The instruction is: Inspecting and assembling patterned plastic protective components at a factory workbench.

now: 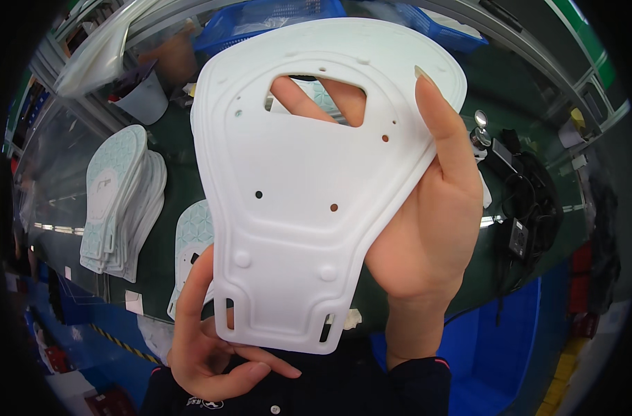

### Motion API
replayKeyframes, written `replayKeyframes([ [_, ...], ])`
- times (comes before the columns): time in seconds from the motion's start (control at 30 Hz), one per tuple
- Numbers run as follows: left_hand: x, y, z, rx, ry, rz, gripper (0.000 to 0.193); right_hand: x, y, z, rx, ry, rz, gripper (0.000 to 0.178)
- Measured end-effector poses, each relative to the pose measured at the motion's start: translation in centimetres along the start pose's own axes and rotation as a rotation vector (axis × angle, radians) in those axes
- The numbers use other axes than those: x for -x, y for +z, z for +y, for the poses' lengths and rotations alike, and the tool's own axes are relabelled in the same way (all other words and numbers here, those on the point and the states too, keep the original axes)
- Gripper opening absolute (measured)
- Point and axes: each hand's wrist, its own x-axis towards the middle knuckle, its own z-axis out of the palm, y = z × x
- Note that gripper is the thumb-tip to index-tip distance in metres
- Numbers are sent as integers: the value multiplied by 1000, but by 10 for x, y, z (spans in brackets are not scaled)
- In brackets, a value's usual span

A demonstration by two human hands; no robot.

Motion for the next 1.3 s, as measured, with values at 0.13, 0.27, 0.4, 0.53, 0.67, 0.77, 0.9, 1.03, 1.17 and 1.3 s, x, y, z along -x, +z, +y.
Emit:
replayKeyframes([
  [0.13,2,7,2,41,-63,112,86,-1,1,1,12,8,0,57],
  [0.27,5,8,0,125,-78,163,81,0,1,0,1,44,49,58],
  [0.4,0,-18,-6,355,-108,-188,64,0,-2,7,-36,110,67,57],
  [0.53,-9,-29,-2,206,-372,-149,37,1,-10,26,19,296,21,58],
  [0.67,-10,-25,-12,-195,-1,-80,32,15,-40,26,380,431,113,58],
  [0.77,-14,-34,-19,-19,32,284,35,38,-81,11,1099,208,285,30],
  [0.9,1,-32,-16,-132,43,316,35,72,-133,-19,1597,89,712,22],
  [1.03,7,-32,-16,-173,123,276,35,91,-166,-24,1745,83,836,25],
  [1.17,6,-29,-10,-43,95,349,37,77,-171,0,1980,26,582,25],
  [1.3,-2,-27,-6,88,160,306,38,78,-181,3,1939,-24,644,16],
])
